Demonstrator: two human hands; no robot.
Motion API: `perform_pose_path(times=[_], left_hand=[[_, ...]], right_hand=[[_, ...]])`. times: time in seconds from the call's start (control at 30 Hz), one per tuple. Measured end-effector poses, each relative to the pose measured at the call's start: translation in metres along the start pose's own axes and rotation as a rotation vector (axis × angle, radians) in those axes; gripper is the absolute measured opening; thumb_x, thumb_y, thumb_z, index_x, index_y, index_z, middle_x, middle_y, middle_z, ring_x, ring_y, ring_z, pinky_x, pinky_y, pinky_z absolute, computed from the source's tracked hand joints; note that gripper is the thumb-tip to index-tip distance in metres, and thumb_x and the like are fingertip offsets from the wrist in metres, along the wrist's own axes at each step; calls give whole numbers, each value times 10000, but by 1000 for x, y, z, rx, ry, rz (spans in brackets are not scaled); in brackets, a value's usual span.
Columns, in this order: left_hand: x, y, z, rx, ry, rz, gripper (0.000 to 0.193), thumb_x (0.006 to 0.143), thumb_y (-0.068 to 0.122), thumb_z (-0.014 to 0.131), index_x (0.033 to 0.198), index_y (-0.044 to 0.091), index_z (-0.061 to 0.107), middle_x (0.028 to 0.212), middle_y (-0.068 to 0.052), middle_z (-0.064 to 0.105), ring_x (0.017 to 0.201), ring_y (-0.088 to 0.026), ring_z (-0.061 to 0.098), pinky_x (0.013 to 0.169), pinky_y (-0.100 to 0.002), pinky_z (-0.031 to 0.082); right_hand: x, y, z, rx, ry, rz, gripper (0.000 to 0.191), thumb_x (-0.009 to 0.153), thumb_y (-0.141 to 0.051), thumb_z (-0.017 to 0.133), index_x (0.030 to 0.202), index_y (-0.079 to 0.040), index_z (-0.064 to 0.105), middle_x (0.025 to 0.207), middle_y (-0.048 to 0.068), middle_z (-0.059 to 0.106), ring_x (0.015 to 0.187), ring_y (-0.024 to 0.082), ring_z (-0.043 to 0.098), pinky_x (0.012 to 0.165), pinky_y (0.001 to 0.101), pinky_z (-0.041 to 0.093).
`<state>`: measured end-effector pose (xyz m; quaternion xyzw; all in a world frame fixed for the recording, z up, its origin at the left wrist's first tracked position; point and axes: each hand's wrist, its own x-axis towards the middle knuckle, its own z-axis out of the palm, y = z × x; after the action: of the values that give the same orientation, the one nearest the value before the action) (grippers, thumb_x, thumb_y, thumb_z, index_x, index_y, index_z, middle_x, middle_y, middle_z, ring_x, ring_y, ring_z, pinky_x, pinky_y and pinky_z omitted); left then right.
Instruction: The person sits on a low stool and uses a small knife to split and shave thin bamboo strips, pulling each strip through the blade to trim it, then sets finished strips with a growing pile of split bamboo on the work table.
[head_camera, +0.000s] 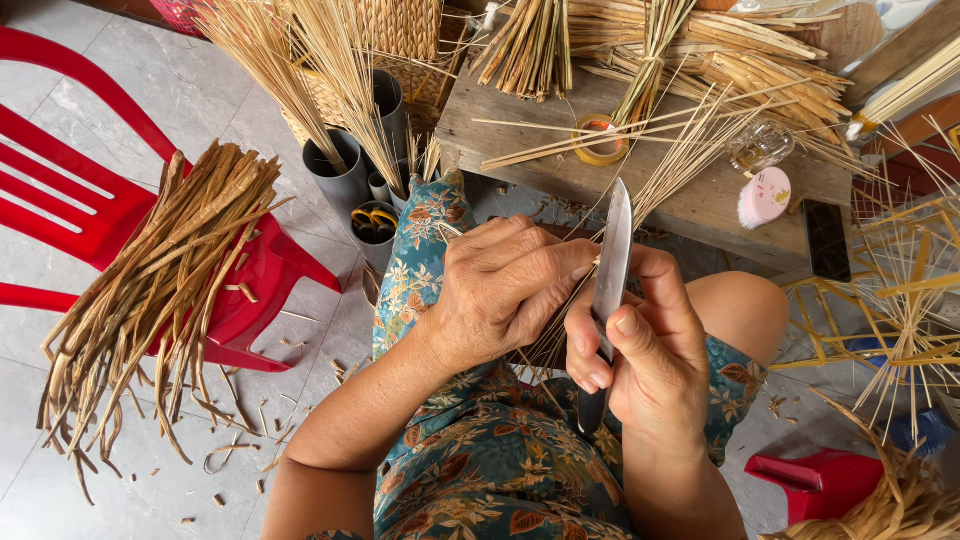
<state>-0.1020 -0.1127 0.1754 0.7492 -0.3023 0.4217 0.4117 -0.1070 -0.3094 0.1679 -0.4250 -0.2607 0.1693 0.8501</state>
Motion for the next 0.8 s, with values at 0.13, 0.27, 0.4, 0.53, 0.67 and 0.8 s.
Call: perform_pose_path(times=[0.13, 0.27, 0.4, 0.53, 0.67, 0.8], left_hand=[[0, 0, 1, -2, -2, -8, 243, 920, 80, 764, 1151, 67, 687, 906, -37, 658, 793, -216, 647, 667, -346, 486], [0, -1, 1, 15, -12, 2, 230, 921, 83, 762, 1139, 80, 690, 909, -30, 661, 795, -211, 644, 697, -361, 474], [0, -1, 3, 40, -6, -13, 212, 912, 80, 771, 1113, 88, 704, 874, -7, 658, 765, -193, 629, 690, -356, 454], [3, 2, 5, 71, 10, 7, 199, 914, 85, 772, 1097, 93, 696, 927, -12, 681, 819, -202, 649, 724, -357, 460], [4, 6, 1, -19, -5, -51, 169, 955, 70, 757, 1111, 88, 693, 1000, -38, 717, 835, -226, 664, 755, -343, 499], [4, 7, -2, -216, -19, -222, 141, 1010, 50, 721, 1149, 69, 707, 1030, -72, 739, 898, -242, 725, 766, -311, 566]], right_hand=[[2, 0, -1, 1, 5, 1, 420, 1093, -185, 617, 1448, -47, 439, 862, 153, 582, 598, 128, 506, 539, 267, 448], [3, -1, -1, 4, -1, 4, 393, 1098, -184, 612, 1427, -43, 449, 863, 149, 582, 597, 127, 500, 535, 267, 444], [5, -1, -1, -10, 13, 6, 393, 1097, -190, 614, 1419, -32, 455, 860, 147, 577, 599, 129, 496, 531, 264, 431], [7, 0, -1, -11, 48, 3, 387, 1097, -203, 618, 1402, -25, 458, 870, 145, 570, 616, 139, 498, 527, 269, 428], [7, -4, -3, 39, 20, 4, 388, 1100, -208, 619, 1406, -36, 456, 871, 159, 585, 601, 132, 499, 524, 260, 424], [6, -6, 0, 48, 15, -9, 449, 1100, -219, 623, 1460, -28, 436, 873, 169, 590, 590, 135, 504, 521, 256, 428]])
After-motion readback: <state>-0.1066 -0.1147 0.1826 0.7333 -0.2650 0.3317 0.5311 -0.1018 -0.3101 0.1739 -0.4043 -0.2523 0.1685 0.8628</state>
